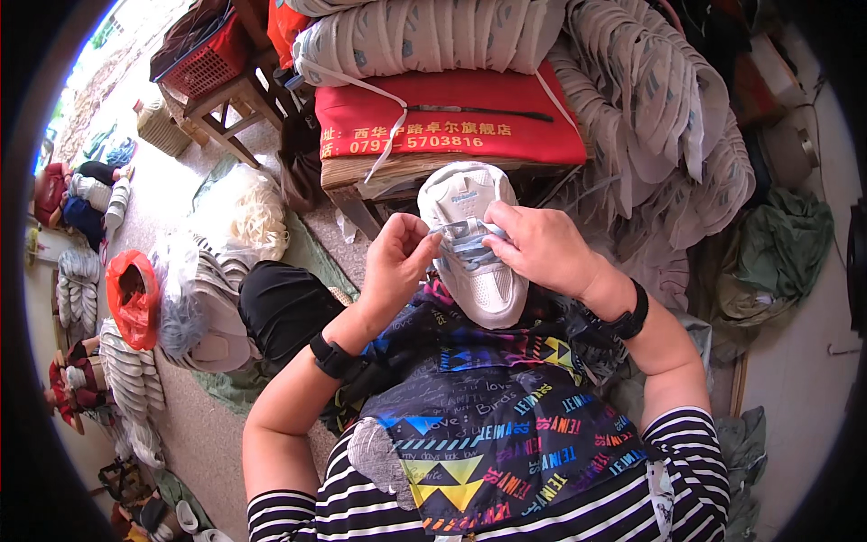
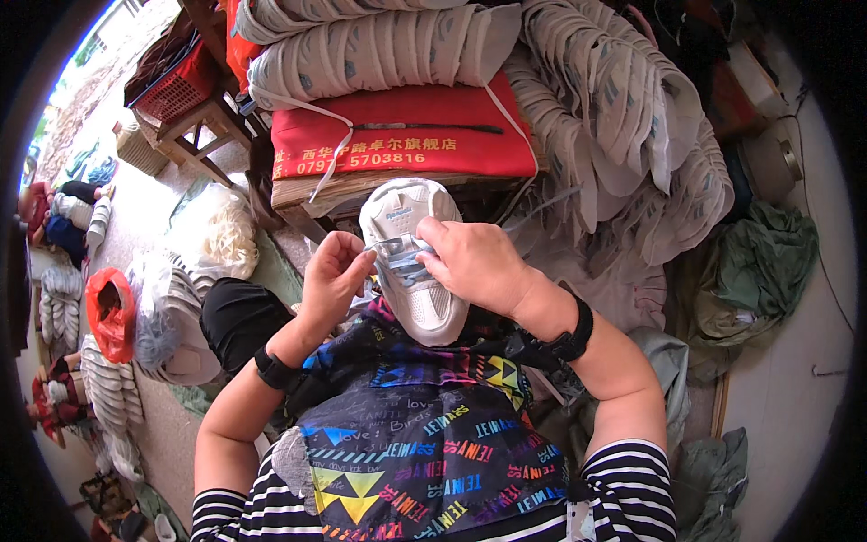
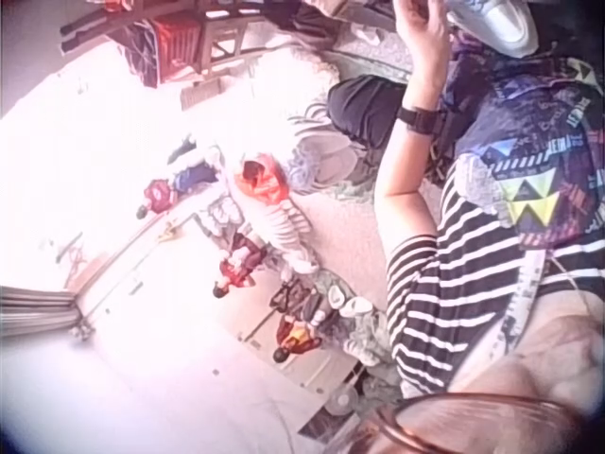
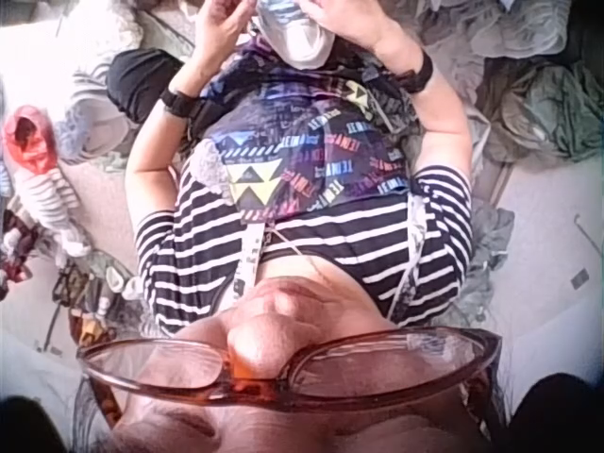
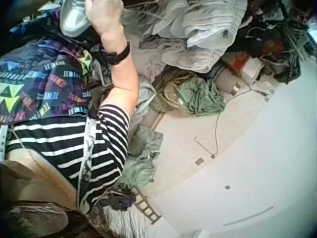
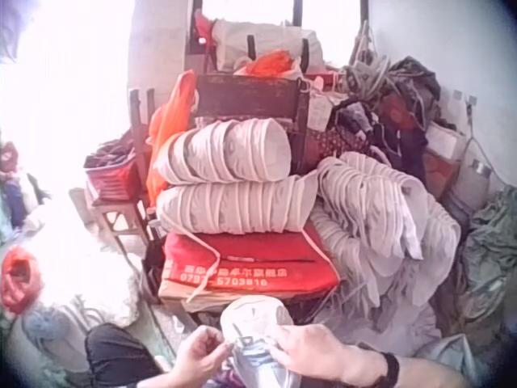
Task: Insert and arrange laces through the eyelets of a new white athletic shoe.
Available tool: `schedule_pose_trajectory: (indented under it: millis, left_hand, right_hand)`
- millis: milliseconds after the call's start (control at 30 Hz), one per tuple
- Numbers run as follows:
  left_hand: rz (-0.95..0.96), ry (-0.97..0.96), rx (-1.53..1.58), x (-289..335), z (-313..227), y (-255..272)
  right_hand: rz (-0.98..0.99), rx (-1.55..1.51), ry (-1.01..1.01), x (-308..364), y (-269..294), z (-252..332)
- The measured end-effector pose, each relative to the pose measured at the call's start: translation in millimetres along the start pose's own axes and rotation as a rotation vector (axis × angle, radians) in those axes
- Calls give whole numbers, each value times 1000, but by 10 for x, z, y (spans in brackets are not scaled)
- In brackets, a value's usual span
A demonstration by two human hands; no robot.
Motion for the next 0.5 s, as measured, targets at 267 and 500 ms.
schedule_pose_trajectory:
  millis: [267, 500]
  left_hand:
    - [51, 31, -13, 61, 64, -21]
    - [35, -26, -70, 48, 30, 16]
  right_hand:
    - [266, -494, -169, -150, -104, -265]
    - [267, -1005, -347, -71, -151, -406]
Point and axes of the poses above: each hand's wrist, its own x-axis away from the middle knuckle, its own y-axis out of the back of the hand, z = x × y, the point moved 7 cm from there along -x, towards the middle knuckle, and after that the axes turned 9 degrees about -x, right-handed, at the moved point
